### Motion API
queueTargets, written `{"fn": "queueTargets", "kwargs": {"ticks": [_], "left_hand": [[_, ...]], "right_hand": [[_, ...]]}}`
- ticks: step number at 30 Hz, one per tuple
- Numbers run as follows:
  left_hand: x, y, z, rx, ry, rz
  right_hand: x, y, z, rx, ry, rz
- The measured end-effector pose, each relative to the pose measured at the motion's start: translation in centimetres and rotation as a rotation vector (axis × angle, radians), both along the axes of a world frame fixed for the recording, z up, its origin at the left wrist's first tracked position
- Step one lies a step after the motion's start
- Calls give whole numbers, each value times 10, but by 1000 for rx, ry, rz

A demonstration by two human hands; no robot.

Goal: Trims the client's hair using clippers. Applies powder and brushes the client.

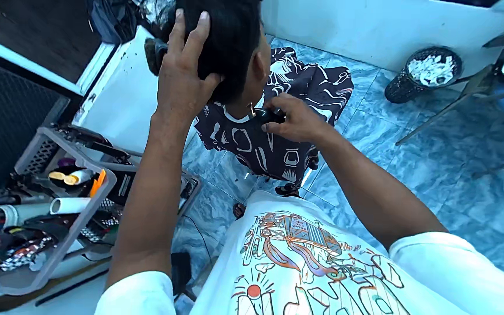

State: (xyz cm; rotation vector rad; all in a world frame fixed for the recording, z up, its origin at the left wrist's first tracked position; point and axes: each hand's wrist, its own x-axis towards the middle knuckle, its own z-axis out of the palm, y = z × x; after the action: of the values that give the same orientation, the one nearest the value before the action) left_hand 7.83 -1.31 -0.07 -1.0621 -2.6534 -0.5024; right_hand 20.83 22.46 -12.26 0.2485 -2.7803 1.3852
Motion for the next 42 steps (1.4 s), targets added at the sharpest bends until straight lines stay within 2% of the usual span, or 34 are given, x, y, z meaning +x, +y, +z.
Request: {"fn": "queueTargets", "kwargs": {"ticks": [3,6,12,18,30,42], "left_hand": [[0,0,1,2,-23,9],[1,2,1,-6,-52,29],[2,2,2,15,-60,8],[2,4,0,28,-28,-15],[2,3,4,12,-73,-6],[1,3,3,1,-69,2]], "right_hand": [[-10,16,7,-15,-37,93],[-22,25,15,-55,-59,78],[-43,32,23,103,-74,99],[-52,34,21,143,-47,155],[-54,22,20,133,14,152],[-47,26,12,105,-32,140]]}}
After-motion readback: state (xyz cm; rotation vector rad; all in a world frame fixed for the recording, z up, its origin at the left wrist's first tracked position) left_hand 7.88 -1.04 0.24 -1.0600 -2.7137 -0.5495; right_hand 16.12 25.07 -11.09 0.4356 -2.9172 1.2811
